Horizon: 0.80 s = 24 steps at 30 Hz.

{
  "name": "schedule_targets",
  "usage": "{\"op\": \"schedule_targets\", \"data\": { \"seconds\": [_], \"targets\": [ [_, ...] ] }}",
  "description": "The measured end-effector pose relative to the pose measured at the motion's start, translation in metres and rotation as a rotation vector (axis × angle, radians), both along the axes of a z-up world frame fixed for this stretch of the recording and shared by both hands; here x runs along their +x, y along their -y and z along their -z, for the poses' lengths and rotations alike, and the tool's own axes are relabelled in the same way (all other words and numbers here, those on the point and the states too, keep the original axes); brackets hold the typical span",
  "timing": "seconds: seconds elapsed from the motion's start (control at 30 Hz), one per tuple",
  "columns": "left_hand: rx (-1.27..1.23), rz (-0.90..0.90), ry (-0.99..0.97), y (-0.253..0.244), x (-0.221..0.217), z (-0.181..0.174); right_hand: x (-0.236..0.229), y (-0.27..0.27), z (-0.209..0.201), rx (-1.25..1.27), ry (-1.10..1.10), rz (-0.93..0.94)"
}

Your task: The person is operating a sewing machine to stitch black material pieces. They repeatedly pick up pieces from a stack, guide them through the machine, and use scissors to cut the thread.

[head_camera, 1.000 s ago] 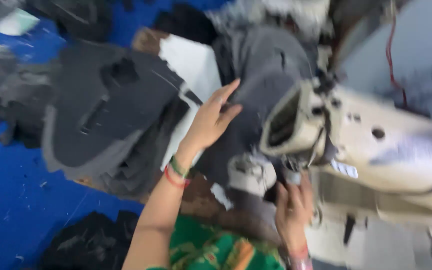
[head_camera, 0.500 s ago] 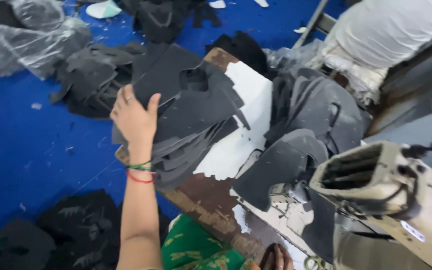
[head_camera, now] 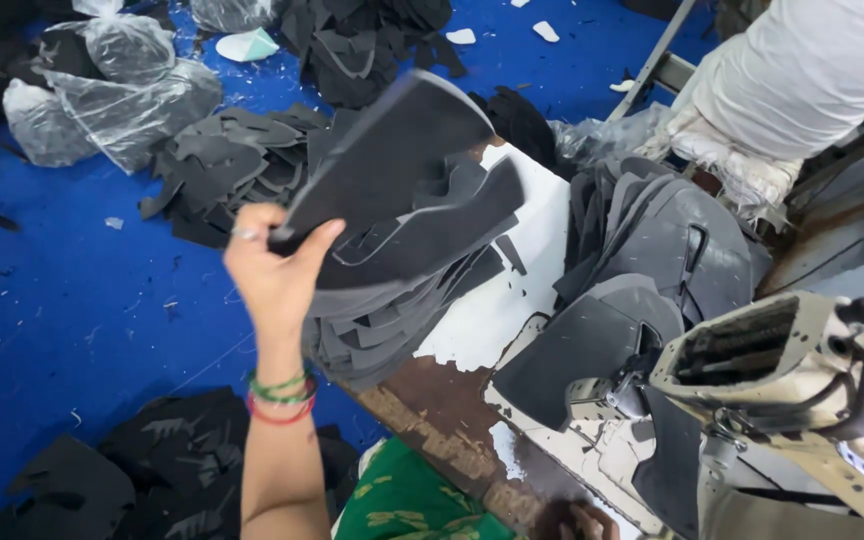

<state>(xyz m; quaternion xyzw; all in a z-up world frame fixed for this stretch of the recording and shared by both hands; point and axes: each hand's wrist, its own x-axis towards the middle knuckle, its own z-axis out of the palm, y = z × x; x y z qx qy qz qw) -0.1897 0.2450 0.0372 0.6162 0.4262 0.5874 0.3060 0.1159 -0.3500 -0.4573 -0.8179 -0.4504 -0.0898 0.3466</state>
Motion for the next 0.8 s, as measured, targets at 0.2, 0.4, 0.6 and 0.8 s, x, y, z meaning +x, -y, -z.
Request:
{"op": "schedule_targets", "data": {
  "seconds": [0.2, 0.4, 0.6, 0.8],
  "targets": [
    [-0.208, 0.63, 0.493, 0.069, -0.017, -0.008, -0.051, -0.189, -0.248, -0.235, -0.526, -0.534],
    [-0.269, 1.263, 0.016, 0.113, -0.001, 0.026, -0.112, -0.194, -0.365, 0.183, -1.233, -0.499],
    [-0.488, 1.835, 0.133, 0.147, 0.04, 0.02, -0.094, -0.14, -0.352, 0.319, -0.888, -0.494],
    [-0.239, 1.745, 0.027, 0.21, 0.111, 0.046, -0.096, -0.089, -0.34, 0.49, -0.676, 0.142]
  ]
}}
